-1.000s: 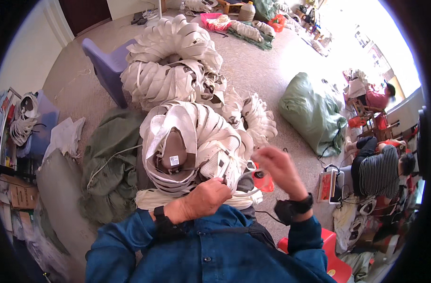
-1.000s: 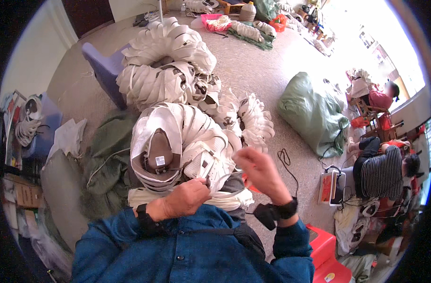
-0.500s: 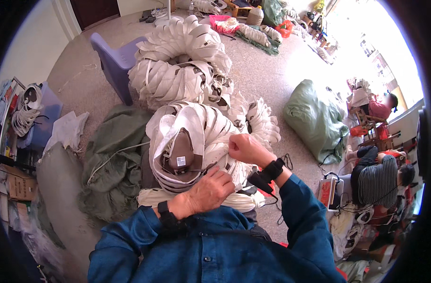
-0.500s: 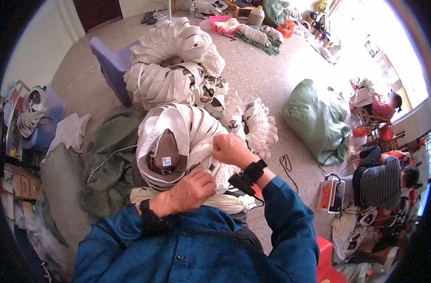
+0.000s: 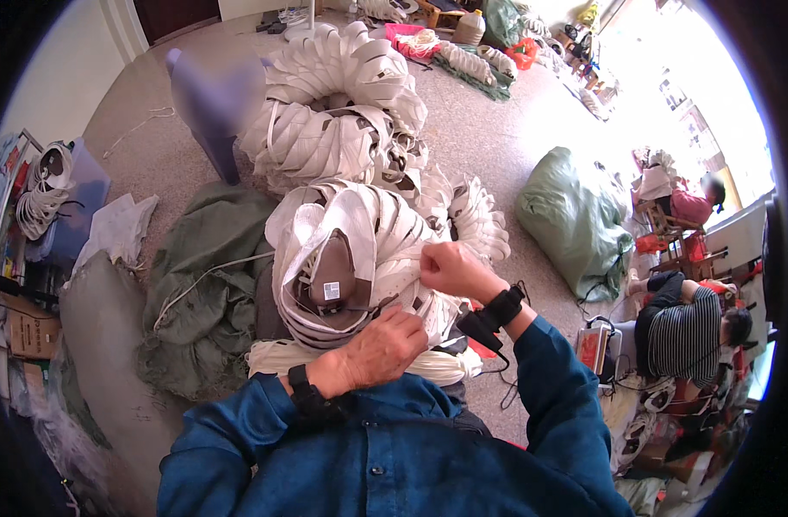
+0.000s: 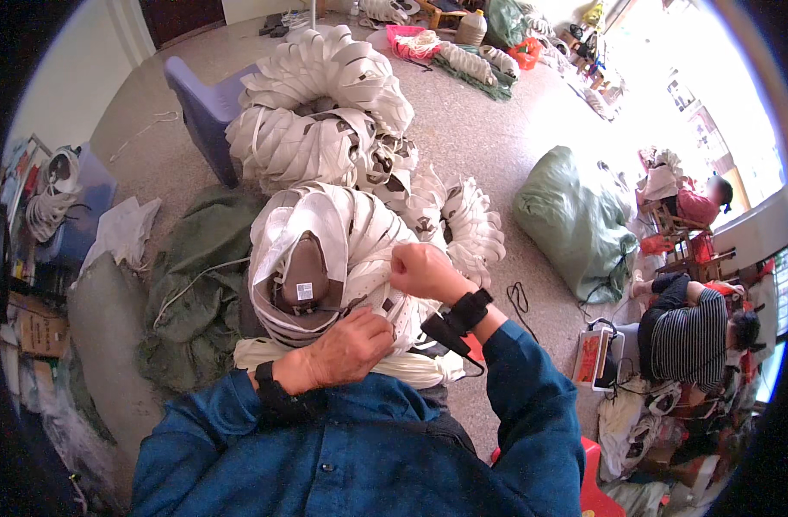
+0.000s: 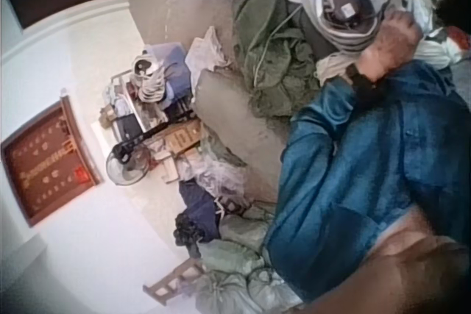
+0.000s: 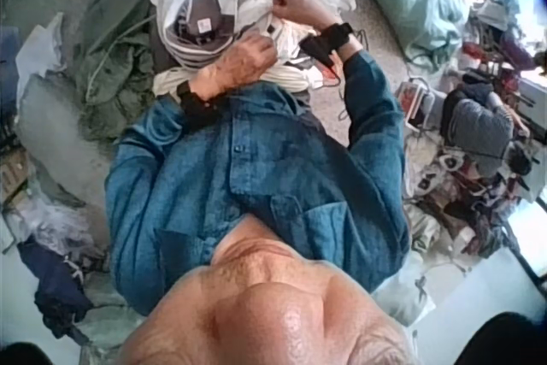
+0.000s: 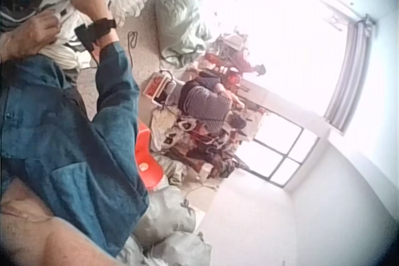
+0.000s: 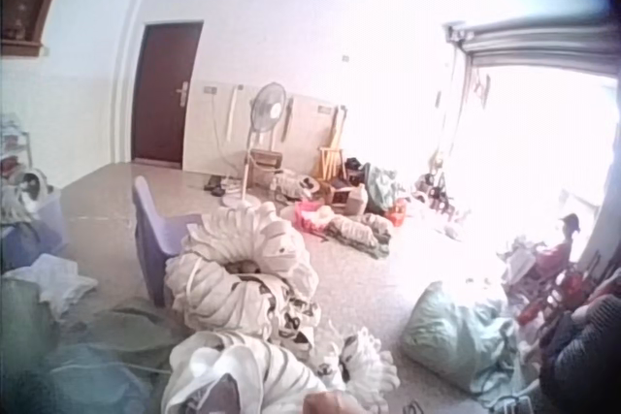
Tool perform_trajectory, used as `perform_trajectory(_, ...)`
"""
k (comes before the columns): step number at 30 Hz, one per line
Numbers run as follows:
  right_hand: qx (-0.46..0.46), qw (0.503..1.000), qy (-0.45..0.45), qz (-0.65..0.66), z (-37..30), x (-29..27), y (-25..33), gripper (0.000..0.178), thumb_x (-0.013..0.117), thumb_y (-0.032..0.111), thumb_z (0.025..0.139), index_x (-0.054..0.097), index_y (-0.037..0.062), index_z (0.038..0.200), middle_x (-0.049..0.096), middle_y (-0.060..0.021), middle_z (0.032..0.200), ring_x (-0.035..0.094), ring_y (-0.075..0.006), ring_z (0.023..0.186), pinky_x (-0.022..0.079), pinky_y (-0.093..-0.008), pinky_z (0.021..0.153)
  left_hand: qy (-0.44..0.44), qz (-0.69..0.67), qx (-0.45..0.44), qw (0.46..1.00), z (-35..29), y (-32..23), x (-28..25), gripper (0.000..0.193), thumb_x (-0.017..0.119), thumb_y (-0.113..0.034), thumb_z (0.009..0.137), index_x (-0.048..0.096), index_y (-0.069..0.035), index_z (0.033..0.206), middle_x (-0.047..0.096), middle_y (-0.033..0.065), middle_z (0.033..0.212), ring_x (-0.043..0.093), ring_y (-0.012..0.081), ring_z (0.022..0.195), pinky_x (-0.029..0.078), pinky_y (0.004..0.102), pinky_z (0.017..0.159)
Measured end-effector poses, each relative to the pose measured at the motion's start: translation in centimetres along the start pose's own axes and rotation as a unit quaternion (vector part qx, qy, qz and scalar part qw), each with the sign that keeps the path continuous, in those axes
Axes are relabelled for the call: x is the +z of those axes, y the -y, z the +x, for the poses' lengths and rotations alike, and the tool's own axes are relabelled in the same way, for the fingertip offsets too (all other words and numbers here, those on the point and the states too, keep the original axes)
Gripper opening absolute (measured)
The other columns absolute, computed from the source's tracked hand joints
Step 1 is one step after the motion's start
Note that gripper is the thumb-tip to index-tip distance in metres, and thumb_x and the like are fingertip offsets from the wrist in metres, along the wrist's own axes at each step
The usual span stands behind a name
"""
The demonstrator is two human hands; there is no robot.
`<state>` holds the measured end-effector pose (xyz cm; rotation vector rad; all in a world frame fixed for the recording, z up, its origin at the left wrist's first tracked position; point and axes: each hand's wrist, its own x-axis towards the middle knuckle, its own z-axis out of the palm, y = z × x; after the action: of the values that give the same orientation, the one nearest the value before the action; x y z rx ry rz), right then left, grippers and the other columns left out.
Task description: The person is inserting white laces into shoe uppers at a workstation.
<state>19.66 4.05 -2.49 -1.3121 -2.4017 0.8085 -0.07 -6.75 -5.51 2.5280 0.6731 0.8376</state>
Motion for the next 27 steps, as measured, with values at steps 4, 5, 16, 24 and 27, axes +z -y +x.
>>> perform_trajectory(4, 0.131, 0.925, 0.028, 0.356, 2.9, -2.0, 2.2, 0.015, 0.064, 0.014, 0.093, 0.062, 0.0003, 0.085, 0.06, 0.0004, 0.069, 0.058, -0.0073, 0.063, 0.048, -0.0242, 0.055, 0.02, -0.003, -0.01, 1.0, -0.2, 0.0, -0.1, 0.013, 0.064, -0.01, 0.085, 0.059, 0.0, 0.092, 0.059, 0.0134, 0.094, 0.059, 0.0315, 0.094, 0.046, 0.0442, 0.092)
perform_trajectory(5, 0.106, 0.909, 0.02, 0.403, 3.2, -2.0, 2.2, 0.015, 0.063, 0.014, 0.094, 0.061, 0.0003, 0.088, 0.06, -0.0004, 0.07, 0.059, -0.007, 0.063, 0.049, -0.0233, 0.056, 0.014, -0.016, -0.009, 1.0, -0.1, 0.0, -0.2, 0.013, 0.064, -0.009, 0.085, 0.058, 0.0, 0.092, 0.059, 0.0134, 0.094, 0.059, 0.0315, 0.094, 0.046, 0.044, 0.092)
perform_trajectory(16, 0.057, 0.99, -0.072, 0.108, -2.8, -0.4, -0.3, 0.011, 0.063, 0.008, 0.088, 0.063, -0.0023, 0.091, 0.064, -0.0161, 0.076, 0.065, -0.0267, 0.071, 0.051, -0.0371, 0.066, 0.007, -0.036, -0.016, 0.999, 0.1, 0.2, -0.2, 0.012, 0.066, -0.008, 0.084, 0.058, 0.0, 0.088, 0.059, 0.0153, 0.093, 0.06, 0.0343, 0.091, 0.046, 0.0438, 0.087)
perform_trajectory(24, 0.177, 0.968, -0.12, 0.135, -5.7, 2.5, -1.6, 0.017, 0.069, 0.015, 0.091, 0.066, -0.0015, 0.093, 0.064, -0.0052, 0.077, 0.058, -0.0101, 0.067, 0.05, -0.0277, 0.063, -0.01, -0.092, -0.034, 0.995, 1.4, -0.3, -1.8, 0.013, 0.066, -0.01, 0.088, 0.06, 0.002, 0.089, 0.062, 0.0178, 0.094, 0.059, 0.0379, 0.092, 0.046, 0.0457, 0.088)
perform_trajectory(27, 0.082, 0.969, -0.206, 0.112, -5.1, 3.0, -1.2, 0.015, 0.07, 0.013, 0.09, 0.067, -0.0009, 0.094, 0.063, -0.0046, 0.077, 0.057, -0.0095, 0.068, 0.049, -0.0278, 0.062, -0.005, -0.082, -0.035, 0.996, 2.2, -0.8, -2.3, 0.013, 0.066, -0.011, 0.089, 0.06, 0.001, 0.091, 0.062, 0.0178, 0.093, 0.059, 0.0377, 0.094, 0.046, 0.0457, 0.088)
